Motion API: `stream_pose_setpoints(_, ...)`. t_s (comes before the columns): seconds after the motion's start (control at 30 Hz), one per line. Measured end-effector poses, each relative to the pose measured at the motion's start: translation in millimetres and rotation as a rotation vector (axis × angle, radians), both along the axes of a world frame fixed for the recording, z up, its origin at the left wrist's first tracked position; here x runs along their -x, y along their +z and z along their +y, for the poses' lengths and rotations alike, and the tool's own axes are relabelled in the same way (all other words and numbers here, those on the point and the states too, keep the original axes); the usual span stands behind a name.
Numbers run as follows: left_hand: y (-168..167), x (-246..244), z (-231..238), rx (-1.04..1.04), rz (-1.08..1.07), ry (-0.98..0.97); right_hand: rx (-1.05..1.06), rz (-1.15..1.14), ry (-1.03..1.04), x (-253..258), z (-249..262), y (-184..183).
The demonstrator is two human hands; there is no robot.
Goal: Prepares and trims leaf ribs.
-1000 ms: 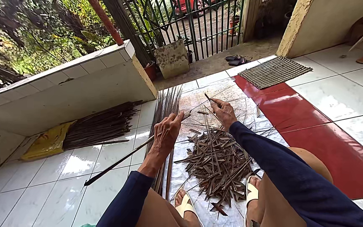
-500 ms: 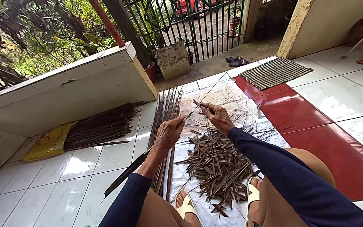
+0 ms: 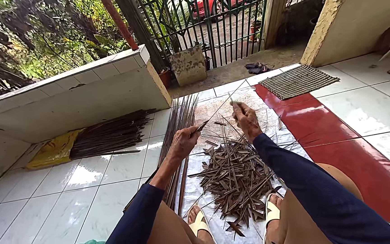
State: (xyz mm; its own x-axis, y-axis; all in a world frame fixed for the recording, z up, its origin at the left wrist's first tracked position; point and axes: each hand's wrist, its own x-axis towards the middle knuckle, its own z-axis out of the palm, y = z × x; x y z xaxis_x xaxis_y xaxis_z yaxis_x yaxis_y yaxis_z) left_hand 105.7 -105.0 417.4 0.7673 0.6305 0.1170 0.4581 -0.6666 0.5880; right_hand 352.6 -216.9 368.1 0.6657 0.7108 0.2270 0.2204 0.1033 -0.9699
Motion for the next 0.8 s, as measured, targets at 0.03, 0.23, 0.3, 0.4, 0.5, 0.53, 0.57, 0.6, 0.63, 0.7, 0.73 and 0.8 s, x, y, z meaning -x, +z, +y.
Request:
stream_pose_setpoints(0.03,0.0,0.7,-0.1,0.000,0.002,-0.007,0.012,0.009,0.108,10.0,-0.7,3.0)
stream_pose_setpoints(0.23,-4.3,-11.5,-6.1,0.079,-0.002,-0.138,-0.029,0.158,0.256,30.5,6.1,6.1)
stream_pose_setpoints(0.3,-4.5,-12.5,-7.2,0.128,0.019,-0.134,-0.079,0.196,0.224,24.7,7.2,11.9)
stream_pose_setpoints(0.4,-10.5,-9.4,-0.8,0.118,0.011,-0.125,-0.071,0.196,0.160,17.5,5.9,16.1)
stream_pose_setpoints(0.5,-9.1,-9.1,4.8,0.083,-0.041,-0.120,0.073,0.024,0.140,13.9,-0.6,12.1)
stream_pose_setpoints(0.53,-6.5,-7.9,7.0,0.085,-0.037,-0.103,0.110,-0.052,0.163,16.5,-1.8,8.6)
stream_pose_setpoints(0.57,-5.1,-5.8,9.4,0.087,-0.030,-0.076,0.122,-0.115,0.199,21.0,-2.3,3.9)
stream_pose_setpoints(0.6,-5.6,-3.2,12.3,0.091,-0.026,-0.041,0.116,-0.163,0.239,27.0,-2.3,-0.9)
stream_pose_setpoints(0.63,-7.6,-1.0,15.8,0.095,-0.029,-0.006,0.113,-0.197,0.281,33.5,-2.4,-3.1)
stream_pose_setpoints(0.7,-11.2,2.5,21.6,0.106,-0.038,0.042,0.108,-0.219,0.364,46.7,-3.0,-3.2)
stream_pose_setpoints(0.73,-12.8,3.8,23.0,0.111,-0.046,0.054,0.101,-0.223,0.393,53.3,-3.3,-3.8)
stream_pose_setpoints(0.8,-14.5,4.3,23.2,0.116,-0.052,0.067,0.110,-0.225,0.432,63.0,-3.7,-4.5)
